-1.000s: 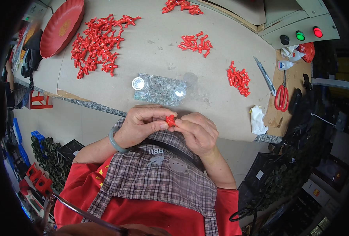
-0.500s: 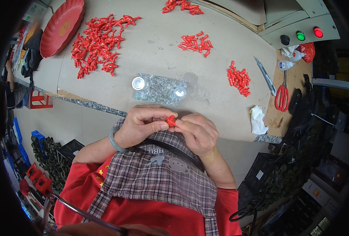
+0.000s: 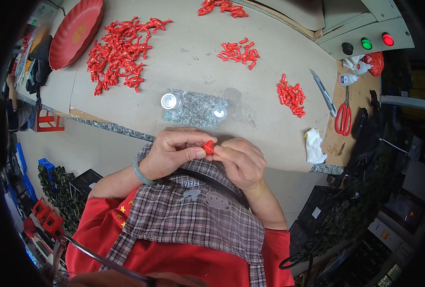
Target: The person assembles small red plastic parts by hand, snapping them together at a factory workbench.
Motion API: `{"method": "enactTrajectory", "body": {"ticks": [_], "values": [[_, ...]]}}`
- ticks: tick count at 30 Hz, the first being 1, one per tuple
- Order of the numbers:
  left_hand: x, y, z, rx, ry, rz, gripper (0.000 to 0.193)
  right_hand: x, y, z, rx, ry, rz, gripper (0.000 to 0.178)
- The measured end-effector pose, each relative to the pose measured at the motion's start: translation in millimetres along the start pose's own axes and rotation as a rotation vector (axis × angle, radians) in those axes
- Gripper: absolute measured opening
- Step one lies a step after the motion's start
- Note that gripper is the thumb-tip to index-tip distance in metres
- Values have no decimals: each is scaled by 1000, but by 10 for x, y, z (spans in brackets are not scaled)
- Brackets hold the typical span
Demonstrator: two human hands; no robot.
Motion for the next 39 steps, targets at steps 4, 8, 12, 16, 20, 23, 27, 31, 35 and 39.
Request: {"method": "enactTrajectory", "body": {"ticks": [4, 8, 12, 16, 20, 23, 27, 31, 35, 39], "values": [[-5, 12, 5, -10, 19, 19, 28, -7, 1, 6, -3, -5, 4, 29], [-11, 23, 4, -44, 34, 24, 28, -12, -9, 4, 2, -3, 0, 28], [-5, 22, 2, -49, 27, 21, 28, -18, -19, 2, 8, -10, 7, 27], [-4, 27, -3, -68, 34, 17, 29, -28, -27, 4, 11, -16, 9, 27], [1, 24, 0, -63, 39, 27, 29, -13, -11, 11, 0, -19, 14, 28], [19, -48, -8, -17, 59, 9, 28, 39, 59, 33, -3, -7, 40, 29], [21, -75, 14, 33, 88, -20, 32, 87, 101, 61, -42, 31, 56, 30], [33, -111, -1, 73, 116, -39, 36, 100, 128, 56, -68, 70, 87, 33], [16, -135, 17, 47, 62, -42, 38, 150, 218, 58, -77, 135, 113, 37], [21, -314, 74, -198, 22, 51, 37, 144, 204, 185, -21, 41, 25, 36]]}}
Point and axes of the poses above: each hand's wrist, its own x-axis towards the middle knuckle, its own z-axis out of the back of the hand, y = z × x, the point moved 4 cm from there along x, towards the middle knuckle, and after that the axes turned 13 degrees about -z, right-handed, at the moved point
